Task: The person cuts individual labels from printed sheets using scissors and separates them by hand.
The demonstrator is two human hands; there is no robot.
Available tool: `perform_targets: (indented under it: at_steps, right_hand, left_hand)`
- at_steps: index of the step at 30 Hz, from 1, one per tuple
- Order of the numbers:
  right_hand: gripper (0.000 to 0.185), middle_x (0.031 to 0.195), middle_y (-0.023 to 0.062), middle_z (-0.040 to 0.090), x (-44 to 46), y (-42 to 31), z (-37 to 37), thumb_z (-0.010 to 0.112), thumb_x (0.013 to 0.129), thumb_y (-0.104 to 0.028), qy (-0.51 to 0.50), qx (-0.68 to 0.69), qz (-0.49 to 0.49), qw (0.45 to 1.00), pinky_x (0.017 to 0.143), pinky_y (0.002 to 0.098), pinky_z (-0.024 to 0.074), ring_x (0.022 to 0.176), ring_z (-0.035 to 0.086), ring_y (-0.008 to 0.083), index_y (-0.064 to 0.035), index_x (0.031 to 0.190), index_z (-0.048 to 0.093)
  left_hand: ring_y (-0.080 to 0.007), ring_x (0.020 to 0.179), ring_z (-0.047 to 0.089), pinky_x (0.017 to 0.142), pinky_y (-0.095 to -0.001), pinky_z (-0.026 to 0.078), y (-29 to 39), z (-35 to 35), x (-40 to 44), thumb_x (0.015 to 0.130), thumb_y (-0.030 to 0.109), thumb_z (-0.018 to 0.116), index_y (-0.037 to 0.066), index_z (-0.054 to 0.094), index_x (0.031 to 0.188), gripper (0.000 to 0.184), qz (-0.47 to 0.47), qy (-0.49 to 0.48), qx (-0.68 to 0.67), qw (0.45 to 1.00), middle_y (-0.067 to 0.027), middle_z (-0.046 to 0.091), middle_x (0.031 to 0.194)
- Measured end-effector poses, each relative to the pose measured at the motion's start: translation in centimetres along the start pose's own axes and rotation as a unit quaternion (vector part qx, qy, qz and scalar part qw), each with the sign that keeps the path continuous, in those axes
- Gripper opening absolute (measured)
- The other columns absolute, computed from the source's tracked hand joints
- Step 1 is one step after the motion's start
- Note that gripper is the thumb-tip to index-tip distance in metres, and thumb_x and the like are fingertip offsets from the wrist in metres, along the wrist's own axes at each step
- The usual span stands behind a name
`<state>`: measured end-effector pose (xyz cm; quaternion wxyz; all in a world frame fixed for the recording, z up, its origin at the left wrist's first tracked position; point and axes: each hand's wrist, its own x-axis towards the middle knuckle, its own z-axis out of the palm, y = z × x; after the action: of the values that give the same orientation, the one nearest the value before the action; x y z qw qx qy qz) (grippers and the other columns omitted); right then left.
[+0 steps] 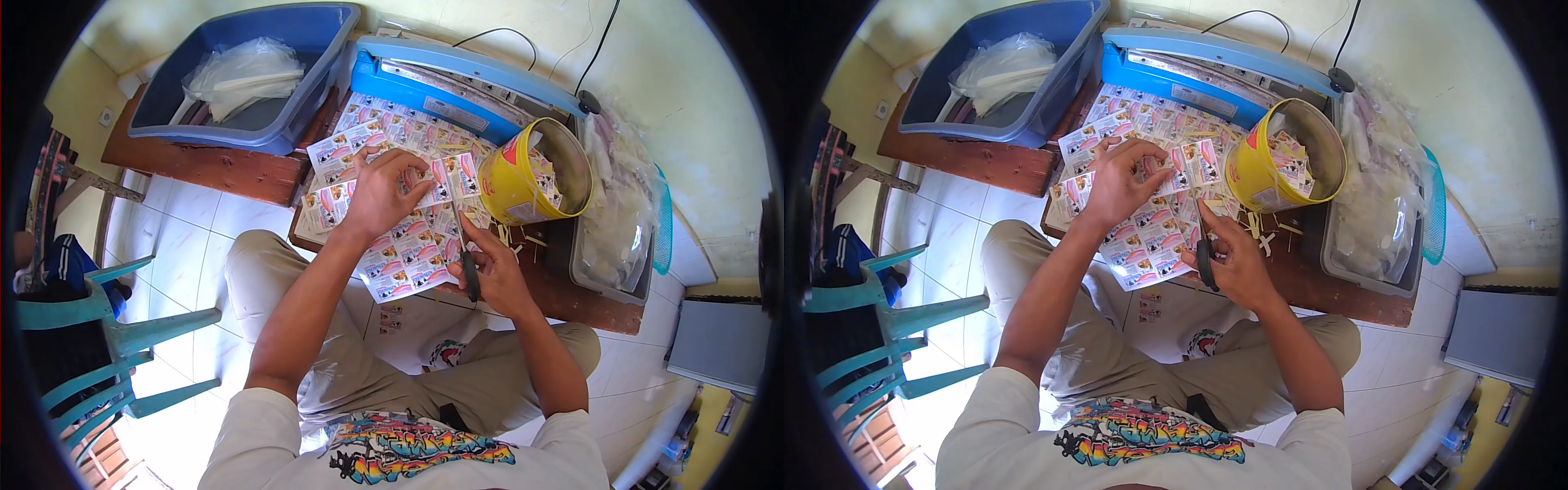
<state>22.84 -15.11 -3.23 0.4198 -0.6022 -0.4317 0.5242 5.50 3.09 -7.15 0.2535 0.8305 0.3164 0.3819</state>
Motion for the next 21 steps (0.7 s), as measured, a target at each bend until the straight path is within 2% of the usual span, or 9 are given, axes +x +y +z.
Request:
perform_targets:
  at_steps: [1, 2, 8, 10, 17, 19, 21]
  right_hand:
    - [0.081, 0.120, 0.0087, 0.054, 0.04, 0.11, -0.12, 0.080, 0.091, -0.007, -0.009, -0.023, -0.016, 1.000, 0.072, 0.0247, 0.0571, 0.092, 0.064, 0.0115, -0.0079, 0.161, 0.037]
    - [0.081, 0.120, 0.0087, 0.054, 0.01, 0.05, -0.12, 0.080, 0.091, -0.007, -0.009, -0.023, -0.016, 1.000, 0.072, 0.0247, 0.0571, 0.092, 0.064, 0.0115, -0.0079, 0.161, 0.037]
    - [0.082, 0.131, 0.0107, 0.056, 0.10, -0.06, -0.18, 0.079, 0.092, -0.006, -0.020, 0.004, -0.009, 1.000, 0.080, 0.0244, 0.0558, 0.098, 0.062, 0.0105, -0.0061, 0.161, 0.036]
    - [0.083, 0.125, 0.0037, 0.055, 0.08, -0.29, -0.04, 0.076, 0.090, 0.003, -0.013, 0.012, -0.001, 1.000, 0.067, 0.0242, 0.0528, 0.074, 0.056, 0.0072, -0.0119, 0.162, 0.037]
    - [0.084, 0.123, 0.0013, 0.056, -0.03, -0.37, -0.18, 0.075, 0.090, 0.003, -0.014, 0.056, 0.026, 0.998, 0.068, 0.0240, 0.0538, 0.073, 0.056, 0.0066, -0.0112, 0.163, 0.035]
    - [0.084, 0.133, 0.0102, 0.054, 0.04, -0.02, -0.51, 0.081, 0.089, -0.004, -0.023, 0.059, 0.018, 0.998, 0.074, 0.0248, 0.0602, 0.097, 0.065, 0.0120, -0.0068, 0.161, 0.037]
    - [0.084, 0.132, 0.0101, 0.054, -0.02, -0.01, -0.61, 0.081, 0.089, -0.004, -0.022, 0.052, 0.024, 0.998, 0.075, 0.0252, 0.0605, 0.098, 0.064, 0.0125, -0.0069, 0.160, 0.037]
  left_hand:
    - [-0.0214, 0.091, 0.070, 0.107, -0.0502, 0.033, 0.03, 0.00, -0.03, 0.081, 0.025, 0.087, 0.013, 0.073, 0.099, 0.026, -0.004, -0.002, 0.001, 1.000, -0.0008, 0.075, 0.102]
    - [-0.0215, 0.091, 0.070, 0.107, -0.0499, 0.033, 0.06, 0.00, -0.05, 0.081, 0.025, 0.087, 0.013, 0.073, 0.099, 0.025, -0.009, -0.005, 0.001, 1.000, -0.0009, 0.075, 0.102]
    - [-0.0214, 0.087, 0.070, 0.107, -0.0469, 0.033, -0.12, 0.10, -0.09, 0.086, 0.021, 0.083, 0.012, 0.075, 0.100, 0.018, -0.009, 0.012, -0.009, 1.000, -0.0016, 0.076, 0.101]
    - [-0.0209, 0.087, 0.070, 0.106, -0.0462, 0.033, 0.06, 0.05, -0.05, 0.087, 0.020, 0.082, 0.012, 0.075, 0.100, 0.016, -0.019, 0.008, -0.011, 1.000, -0.0017, 0.076, 0.100]
    - [-0.0186, 0.084, 0.070, 0.105, -0.0439, 0.033, 0.04, 0.20, -0.01, 0.091, 0.015, 0.077, 0.012, 0.075, 0.101, 0.011, -0.022, 0.016, -0.015, 1.000, -0.0014, 0.076, 0.098]
    - [-0.0186, 0.083, 0.070, 0.104, -0.0439, 0.033, -0.05, 0.23, -0.01, 0.091, 0.014, 0.077, 0.012, 0.075, 0.101, 0.011, -0.021, 0.017, -0.020, 0.999, -0.0014, 0.076, 0.097]
    - [-0.0185, 0.083, 0.070, 0.104, -0.0439, 0.033, -0.08, 0.30, -0.09, 0.091, 0.013, 0.077, 0.012, 0.075, 0.101, 0.010, -0.020, 0.017, -0.026, 0.999, -0.0014, 0.076, 0.097]
